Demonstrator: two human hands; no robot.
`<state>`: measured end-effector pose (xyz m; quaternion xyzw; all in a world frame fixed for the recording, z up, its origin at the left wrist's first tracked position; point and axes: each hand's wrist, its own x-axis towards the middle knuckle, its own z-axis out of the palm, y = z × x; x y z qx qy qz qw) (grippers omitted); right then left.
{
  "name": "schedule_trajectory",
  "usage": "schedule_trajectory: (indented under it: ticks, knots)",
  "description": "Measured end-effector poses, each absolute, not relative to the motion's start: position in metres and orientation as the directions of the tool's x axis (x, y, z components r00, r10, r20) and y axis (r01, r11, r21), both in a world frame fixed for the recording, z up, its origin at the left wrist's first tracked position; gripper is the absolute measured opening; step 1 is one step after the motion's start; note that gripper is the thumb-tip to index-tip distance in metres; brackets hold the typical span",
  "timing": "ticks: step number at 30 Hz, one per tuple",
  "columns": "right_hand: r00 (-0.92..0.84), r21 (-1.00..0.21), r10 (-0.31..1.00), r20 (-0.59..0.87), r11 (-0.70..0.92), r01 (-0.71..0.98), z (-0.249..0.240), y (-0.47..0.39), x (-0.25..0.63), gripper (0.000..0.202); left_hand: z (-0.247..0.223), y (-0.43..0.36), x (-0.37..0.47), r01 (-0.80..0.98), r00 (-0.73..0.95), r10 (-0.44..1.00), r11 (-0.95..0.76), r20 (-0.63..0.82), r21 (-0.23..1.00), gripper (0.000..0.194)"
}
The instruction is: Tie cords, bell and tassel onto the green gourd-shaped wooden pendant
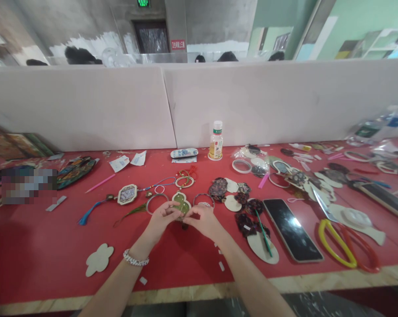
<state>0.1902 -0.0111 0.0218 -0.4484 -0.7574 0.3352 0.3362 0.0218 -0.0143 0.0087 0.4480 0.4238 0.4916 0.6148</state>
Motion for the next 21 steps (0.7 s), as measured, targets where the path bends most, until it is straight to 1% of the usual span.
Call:
schedule_trajectory:
  ticks: [4,8,14,18,21]
  knots:
    - [-0.320,-0.835,0.928,0.193,0.326,0.442,0.019,-0.009,0.194,0.010,0.012,-0.015,0.023,-0.245,0.145,0.985,0.129,-0.095,0.961,0.033]
    - [-0.270,-0.815,0.942,0.202,0.314,0.487,0.015,-0.008,0.194,0.010,0.013,-0.016,0.024,-0.240,0.128,0.987,0.131,-0.102,0.962,0.032]
    - [-0.178,-0.673,0.950,0.258,0.309,0.672,0.008,-0.005,0.194,0.008,0.014,-0.014,0.021,-0.151,0.129,0.985,0.132,-0.113,0.980,0.031]
    - [-0.140,-0.567,0.945,0.295,0.291,0.771,0.002,-0.005,0.193,0.008,0.013,-0.013,0.018,-0.088,0.201,0.971,0.149,-0.129,0.985,0.031]
    - [-0.131,-0.516,0.944,0.303,0.278,0.811,0.001,-0.006,0.191,0.009,0.012,-0.015,0.018,-0.046,0.255,0.958,0.149,-0.133,0.988,0.030]
